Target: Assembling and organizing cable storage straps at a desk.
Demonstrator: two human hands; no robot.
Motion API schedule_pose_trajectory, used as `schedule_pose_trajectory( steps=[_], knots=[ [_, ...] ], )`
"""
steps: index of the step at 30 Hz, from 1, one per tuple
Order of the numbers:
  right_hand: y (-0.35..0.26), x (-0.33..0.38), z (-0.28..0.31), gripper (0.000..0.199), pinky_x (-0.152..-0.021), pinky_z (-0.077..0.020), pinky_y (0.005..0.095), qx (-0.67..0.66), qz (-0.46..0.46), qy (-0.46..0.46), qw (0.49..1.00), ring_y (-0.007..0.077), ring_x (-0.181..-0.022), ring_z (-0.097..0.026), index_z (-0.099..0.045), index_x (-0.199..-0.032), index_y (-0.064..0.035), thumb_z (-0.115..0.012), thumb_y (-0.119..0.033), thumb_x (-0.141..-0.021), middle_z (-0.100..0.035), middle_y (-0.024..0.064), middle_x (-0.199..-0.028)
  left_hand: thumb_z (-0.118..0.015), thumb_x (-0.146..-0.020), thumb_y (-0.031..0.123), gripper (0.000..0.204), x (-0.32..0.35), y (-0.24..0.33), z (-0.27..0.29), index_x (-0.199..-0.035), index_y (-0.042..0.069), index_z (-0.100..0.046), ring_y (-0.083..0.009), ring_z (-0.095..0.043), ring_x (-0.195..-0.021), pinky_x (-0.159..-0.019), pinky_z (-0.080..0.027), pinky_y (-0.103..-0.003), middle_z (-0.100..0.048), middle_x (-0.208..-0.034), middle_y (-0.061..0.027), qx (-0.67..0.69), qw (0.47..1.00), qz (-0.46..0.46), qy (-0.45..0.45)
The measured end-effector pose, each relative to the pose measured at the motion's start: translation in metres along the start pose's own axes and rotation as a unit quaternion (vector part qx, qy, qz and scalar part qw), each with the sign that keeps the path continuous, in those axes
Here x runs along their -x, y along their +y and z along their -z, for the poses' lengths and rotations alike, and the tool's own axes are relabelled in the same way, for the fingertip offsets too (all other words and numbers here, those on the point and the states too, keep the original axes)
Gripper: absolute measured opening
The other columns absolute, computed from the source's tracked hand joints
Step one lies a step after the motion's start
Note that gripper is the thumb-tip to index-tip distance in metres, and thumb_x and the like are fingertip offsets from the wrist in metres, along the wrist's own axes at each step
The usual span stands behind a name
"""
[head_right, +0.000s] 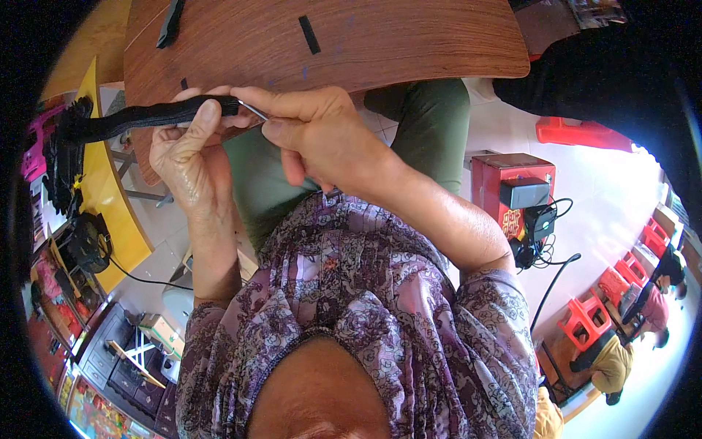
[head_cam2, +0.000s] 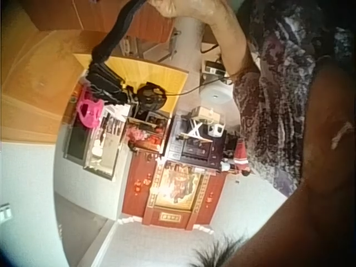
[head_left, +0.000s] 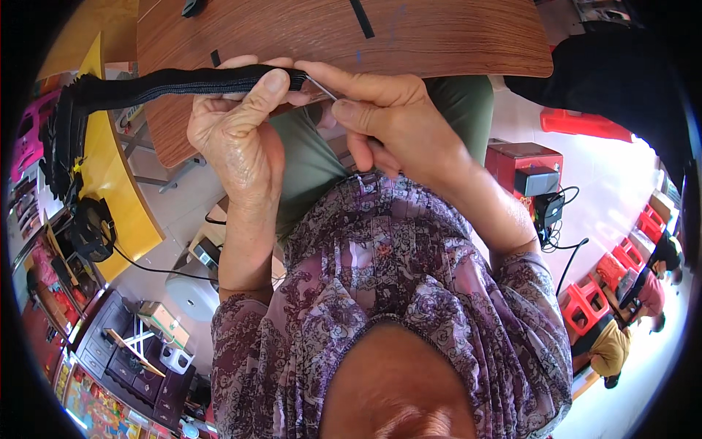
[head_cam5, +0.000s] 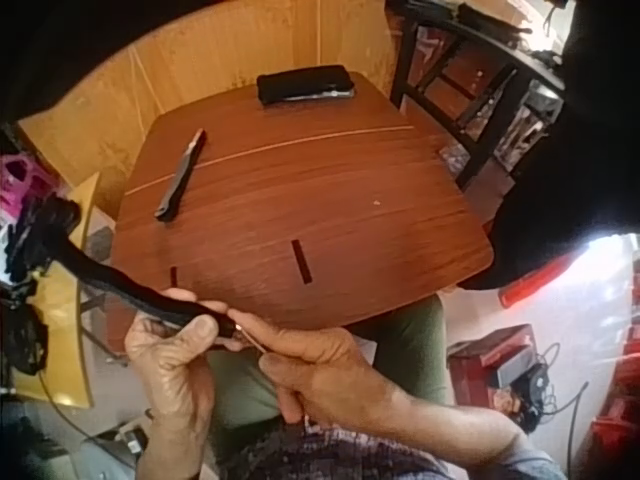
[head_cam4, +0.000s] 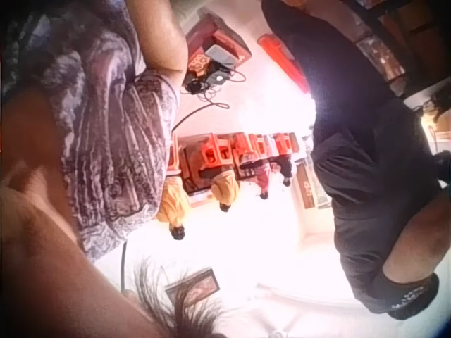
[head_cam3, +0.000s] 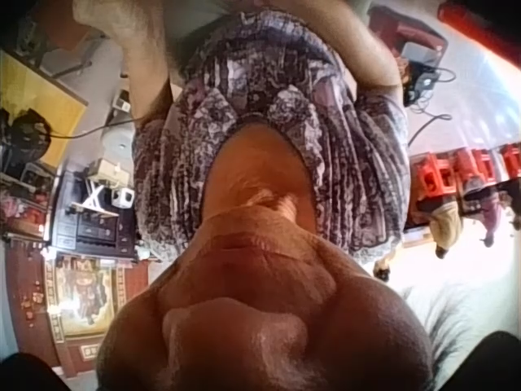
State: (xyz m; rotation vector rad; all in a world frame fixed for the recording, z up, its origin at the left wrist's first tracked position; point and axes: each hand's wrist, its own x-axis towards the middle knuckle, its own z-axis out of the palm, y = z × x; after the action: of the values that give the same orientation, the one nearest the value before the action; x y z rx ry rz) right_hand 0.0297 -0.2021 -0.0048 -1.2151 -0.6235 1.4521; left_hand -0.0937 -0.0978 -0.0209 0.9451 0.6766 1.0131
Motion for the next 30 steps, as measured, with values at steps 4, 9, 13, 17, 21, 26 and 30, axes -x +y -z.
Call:
schedule_pose_trajectory(
  steps=[4,9,13,17,21,26,30],
  knots=[
    [0.046,-0.025,0.000,0.036,-0.038,-0.0325,0.0157,0.314,0.385,0.174,0.850,0.0025,-0.044,-0.046,-0.056,-0.123,-0.0141,-0.049,-0.003,-0.089,-0.060,0.0019,-0.072,-0.065,-0.073,-0.010,0.024,-0.001,0.002,-0.002,-0.094,-0.007,-0.053,-0.0229,-0.065,-0.064,-0.055,-0.058,-0.030,-0.064,-0.082,-0.0185,-0.040,0.999,0.016,-0.005],
    [0.005,-0.006,-0.002,0.037,-0.051,-0.0425,0.0202,0.126,0.114,0.075,0.983,0.0075,-0.055,-0.053,-0.056,-0.122,-0.0144,-0.049,-0.001,-0.088,-0.063,0.0031,-0.079,-0.064,-0.075,-0.009,0.022,-0.006,0.000,0.010,-0.094,-0.006,-0.054,-0.0249,-0.065,-0.064,-0.055,-0.058,-0.032,-0.063,-0.080,-0.0165,0.025,0.997,0.066,-0.026],
    [-0.011,-0.002,-0.001,0.037,-0.074,-0.0499,0.0264,0.029,-0.065,0.033,0.997,0.0145,-0.076,-0.062,-0.057,-0.121,-0.0134,-0.050,0.000,-0.088,-0.065,0.0054,-0.085,-0.062,-0.078,-0.007,0.019,-0.009,-0.004,0.013,-0.095,-0.005,-0.055,-0.0264,-0.065,-0.064,-0.056,-0.058,-0.034,-0.064,-0.080,-0.0148,0.087,0.991,0.082,-0.053],
    [0.012,-0.007,-0.007,0.035,-0.077,-0.0490,0.0252,0.122,0.162,0.091,0.975,0.0130,-0.080,-0.063,-0.056,-0.121,-0.0104,-0.050,0.000,-0.088,-0.066,0.0058,-0.087,-0.062,-0.078,-0.006,0.018,-0.008,-0.005,0.004,-0.095,-0.004,-0.055,-0.0266,-0.065,-0.064,-0.056,-0.057,-0.035,-0.064,-0.080,-0.0142,0.071,0.994,0.074,-0.034],
    [0.030,-0.011,-0.005,0.034,-0.063,-0.0440,0.0199,0.163,0.228,0.126,0.952,0.0069,-0.069,-0.052,-0.057,-0.121,-0.0112,-0.051,-0.001,-0.089,-0.065,0.0025,-0.090,-0.065,-0.078,-0.001,0.018,-0.012,0.002,-0.006,-0.093,-0.002,-0.055,-0.0254,-0.065,-0.062,-0.054,-0.056,-0.033,-0.063,-0.079,-0.0136,0.064,0.990,0.124,-0.019],
    [0.022,-0.006,-0.004,0.034,-0.047,-0.0392,0.0150,0.197,0.185,0.136,0.953,0.0020,-0.053,-0.042,-0.058,-0.121,-0.0142,-0.051,-0.003,-0.090,-0.063,-0.0025,-0.087,-0.067,-0.079,0.005,0.018,-0.014,-0.003,-0.005,-0.088,-0.002,-0.053,-0.0229,-0.063,-0.056,-0.049,-0.053,-0.031,-0.062,-0.073,-0.0119,-0.021,0.991,0.130,-0.019],
    [0.023,-0.008,-0.003,0.032,-0.060,-0.0433,0.0187,0.159,0.189,0.134,0.960,0.0063,-0.064,-0.052,-0.059,-0.117,-0.0108,-0.053,-0.001,-0.087,-0.065,0.0018,-0.082,-0.062,-0.080,0.002,0.011,-0.012,-0.008,-0.009,-0.081,-0.001,-0.052,-0.0206,-0.057,-0.047,-0.042,-0.048,-0.031,-0.057,-0.066,-0.0100,-0.022,0.993,0.114,-0.025]
  ],
)
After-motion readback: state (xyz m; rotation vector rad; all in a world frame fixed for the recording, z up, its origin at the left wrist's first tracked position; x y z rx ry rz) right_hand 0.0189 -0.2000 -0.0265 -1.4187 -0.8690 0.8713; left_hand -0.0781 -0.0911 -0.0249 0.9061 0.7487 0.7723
